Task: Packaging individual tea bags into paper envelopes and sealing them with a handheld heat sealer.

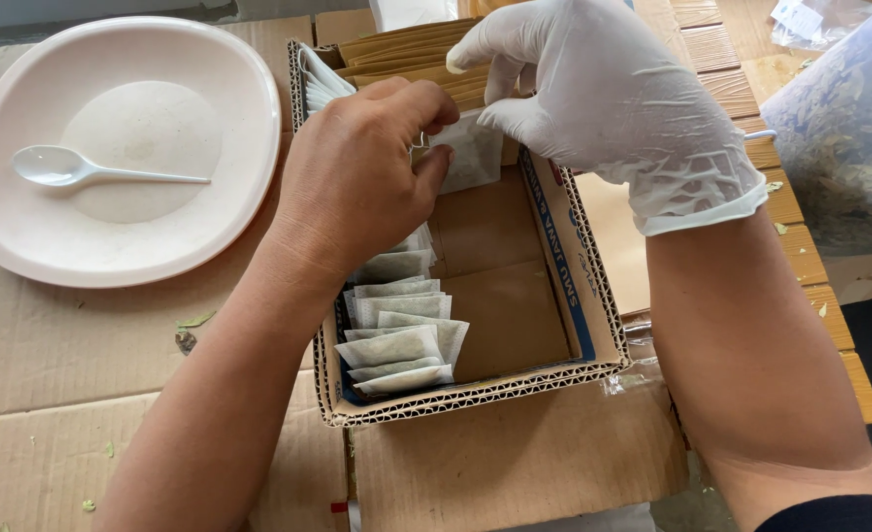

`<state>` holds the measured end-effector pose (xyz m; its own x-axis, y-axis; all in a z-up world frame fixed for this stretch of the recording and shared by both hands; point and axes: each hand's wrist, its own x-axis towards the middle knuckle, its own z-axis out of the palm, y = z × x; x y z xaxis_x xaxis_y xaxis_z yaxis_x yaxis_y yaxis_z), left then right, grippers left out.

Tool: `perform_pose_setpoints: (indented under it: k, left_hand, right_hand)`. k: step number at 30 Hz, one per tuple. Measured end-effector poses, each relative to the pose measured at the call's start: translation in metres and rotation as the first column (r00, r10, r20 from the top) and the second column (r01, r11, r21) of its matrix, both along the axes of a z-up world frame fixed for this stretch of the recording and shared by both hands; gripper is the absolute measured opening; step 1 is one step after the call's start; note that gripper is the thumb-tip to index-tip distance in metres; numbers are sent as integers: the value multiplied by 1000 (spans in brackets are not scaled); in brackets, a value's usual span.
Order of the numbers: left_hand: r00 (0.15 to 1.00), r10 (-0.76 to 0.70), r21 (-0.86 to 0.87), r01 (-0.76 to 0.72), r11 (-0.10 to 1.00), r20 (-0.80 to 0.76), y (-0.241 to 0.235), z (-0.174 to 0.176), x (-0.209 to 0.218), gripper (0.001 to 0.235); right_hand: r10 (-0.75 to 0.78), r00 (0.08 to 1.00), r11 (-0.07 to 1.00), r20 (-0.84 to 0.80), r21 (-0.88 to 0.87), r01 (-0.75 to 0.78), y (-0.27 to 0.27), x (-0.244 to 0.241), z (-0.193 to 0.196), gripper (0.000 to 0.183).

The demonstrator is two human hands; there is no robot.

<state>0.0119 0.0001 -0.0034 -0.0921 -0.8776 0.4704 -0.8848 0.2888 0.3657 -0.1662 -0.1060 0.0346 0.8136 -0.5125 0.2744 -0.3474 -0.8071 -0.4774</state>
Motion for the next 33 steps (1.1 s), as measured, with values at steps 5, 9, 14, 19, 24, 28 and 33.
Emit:
perform_pose_setpoints:
  k: [5, 9, 14, 19, 24, 28, 33]
  left_hand:
    - [999, -36, -23, 36, 999, -12, 2, 4, -1, 20]
    - [994, -105, 3, 105, 994, -28, 5, 14, -6, 25]
    - [978, -207, -79, 208, 975, 28, 4, 30, -14, 21]
    - [961, -219, -27, 226, 974, 167, -15, 43, -42, 15]
    - [892, -306, 265, 224, 938, 333, -48, 38, -99, 35]
    - [852, -321, 404, 144, 903, 414, -65, 29, -132, 57]
    - [780, -382, 751, -164, 640, 496, -71, 46, -154, 77]
  right_hand:
    - [49, 998, 997, -28, 53, -48, 4, -5, 11, 12]
    - [79, 997, 993, -9, 85, -78, 10, -11, 22, 10]
    - [-20, 996, 997, -83, 75, 27, 17, -35, 38, 12]
    - [-278, 943, 948, -183, 108, 300, 19, -65, 31, 13]
    - [-510, 754, 821, -413, 28, 571, 13, -88, 4, 16]
    - [-506, 573, 773, -644, -44, 633, 11, -81, 12, 27]
    - [-376, 560, 833, -739, -5, 553, -3, -80, -8, 34]
